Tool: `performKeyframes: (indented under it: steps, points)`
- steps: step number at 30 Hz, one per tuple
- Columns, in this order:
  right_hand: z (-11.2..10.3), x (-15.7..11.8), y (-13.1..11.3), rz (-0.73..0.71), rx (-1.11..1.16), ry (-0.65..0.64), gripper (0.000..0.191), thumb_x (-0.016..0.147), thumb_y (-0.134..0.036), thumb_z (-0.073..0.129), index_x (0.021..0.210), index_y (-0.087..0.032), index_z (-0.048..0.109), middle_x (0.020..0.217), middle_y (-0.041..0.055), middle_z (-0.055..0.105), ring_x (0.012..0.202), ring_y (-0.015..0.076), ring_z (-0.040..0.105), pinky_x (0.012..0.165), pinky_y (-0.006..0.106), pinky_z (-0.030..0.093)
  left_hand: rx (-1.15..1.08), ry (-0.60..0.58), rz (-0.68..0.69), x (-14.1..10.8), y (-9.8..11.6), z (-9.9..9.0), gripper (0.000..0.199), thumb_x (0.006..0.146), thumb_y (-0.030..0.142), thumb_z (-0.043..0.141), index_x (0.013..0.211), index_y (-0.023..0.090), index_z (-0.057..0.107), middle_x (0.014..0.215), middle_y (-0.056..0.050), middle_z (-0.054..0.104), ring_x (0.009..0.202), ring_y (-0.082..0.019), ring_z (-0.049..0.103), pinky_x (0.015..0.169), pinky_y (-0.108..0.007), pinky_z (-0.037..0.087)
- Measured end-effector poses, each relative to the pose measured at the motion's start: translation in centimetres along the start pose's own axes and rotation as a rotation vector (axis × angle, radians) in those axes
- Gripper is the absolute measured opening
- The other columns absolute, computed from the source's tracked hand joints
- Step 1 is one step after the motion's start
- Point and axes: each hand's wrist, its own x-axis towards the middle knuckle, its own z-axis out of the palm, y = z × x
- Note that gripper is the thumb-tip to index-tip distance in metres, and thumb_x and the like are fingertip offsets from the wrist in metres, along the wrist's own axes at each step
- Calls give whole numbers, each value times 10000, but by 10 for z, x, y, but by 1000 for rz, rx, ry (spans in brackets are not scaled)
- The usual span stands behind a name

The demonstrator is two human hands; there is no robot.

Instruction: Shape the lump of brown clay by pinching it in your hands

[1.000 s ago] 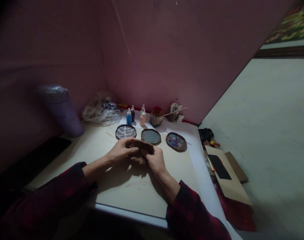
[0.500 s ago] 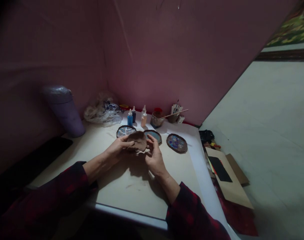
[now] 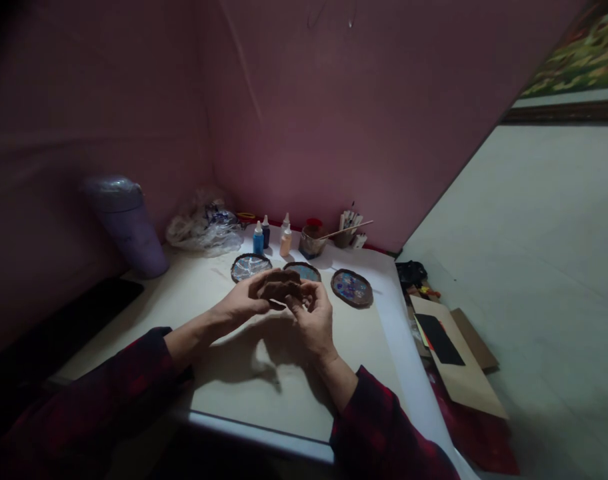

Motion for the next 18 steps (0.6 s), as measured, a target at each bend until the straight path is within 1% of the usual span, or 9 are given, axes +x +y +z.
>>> performKeyframes:
  steps: [1, 3, 6, 8, 10, 11, 14, 15, 18]
  points:
    - [1, -1, 0, -3, 14, 20, 431, 721, -411, 783, 1033, -217, 559, 1066, 72, 643, 974, 220, 641, 915, 388, 505, 25, 43, 28, 0, -1, 1, 732, 523, 204, 908, 1205, 201, 642, 1291, -128, 631, 1147, -259, 617, 910, -308, 506]
    - [2, -2, -2, -17, 57, 27, 603, 679, -457, 813, 1149, -224, 515, 1138, 94, 631, 1052, 240, 629, 939, 392, 497, 41, 109, 71, -2, -2, 4, 697, 534, 139, 889, 1185, 191, 646, 1248, -116, 659, 1140, -251, 624, 924, -305, 501]
    - [5, 0, -8, -1, 158, -88, 873, 610, -604, 810, 1307, -227, 443, 1296, 136, 586, 1205, 289, 576, 995, 409, 478, 23, 138, 127, -4, -4, 8, 623, 603, 136, 851, 1188, 194, 643, 1234, -104, 670, 1114, -240, 639, 930, -314, 504]
    - [7, 2, -14, 13, 190, -184, 941, 587, -691, 770, 1336, -230, 435, 1323, 142, 586, 1210, 310, 582, 984, 418, 492, 20, 132, 162, -5, -3, 12, 643, 594, 106, 847, 1195, 209, 644, 1261, -89, 658, 1121, -235, 635, 930, -305, 505]
    - [11, 5, -21, -5, 189, -218, 889, 604, -717, 739, 1302, -233, 476, 1299, 138, 612, 1159, 311, 617, 954, 422, 513, 22, 123, 188, -4, 0, 18, 649, 587, 95, 846, 1195, 214, 651, 1276, -83, 650, 1128, -230, 629, 929, -297, 504]
    - [14, 6, -25, -23, 186, -205, 826, 627, -704, 733, 1267, -233, 506, 1280, 135, 626, 1132, 304, 631, 945, 421, 518, 17, 117, 197, -3, 2, 20, 627, 614, 115, 837, 1203, 218, 650, 1260, -84, 659, 1115, -225, 634, 923, -300, 506]
    - [23, 13, -38, -62, 196, -116, 603, 722, -631, 706, 1147, -225, 572, 1241, 129, 652, 1072, 273, 654, 921, 412, 528, -6, 135, 231, 5, 11, 29, 506, 631, 178, 840, 1112, 183, 683, 1187, -96, 690, 1087, -228, 643, 925, -318, 501]
    - [27, 17, -42, -68, 203, -85, 561, 746, -620, 686, 1127, -222, 577, 1235, 130, 655, 1060, 265, 657, 905, 407, 532, -12, 133, 241, 9, 14, 32, 505, 631, 197, 843, 1109, 179, 682, 1171, -99, 695, 1083, -230, 644, 929, -326, 498]
    - [34, 30, -55, -129, 210, 10, 542, 778, -646, 625, 1102, -215, 575, 1224, 136, 654, 1064, 257, 653, 895, 393, 529, -46, 127, 305, 23, 26, 41, 509, 626, 235, 852, 1102, 177, 680, 1133, -85, 702, 1084, -212, 637, 971, -316, 468]
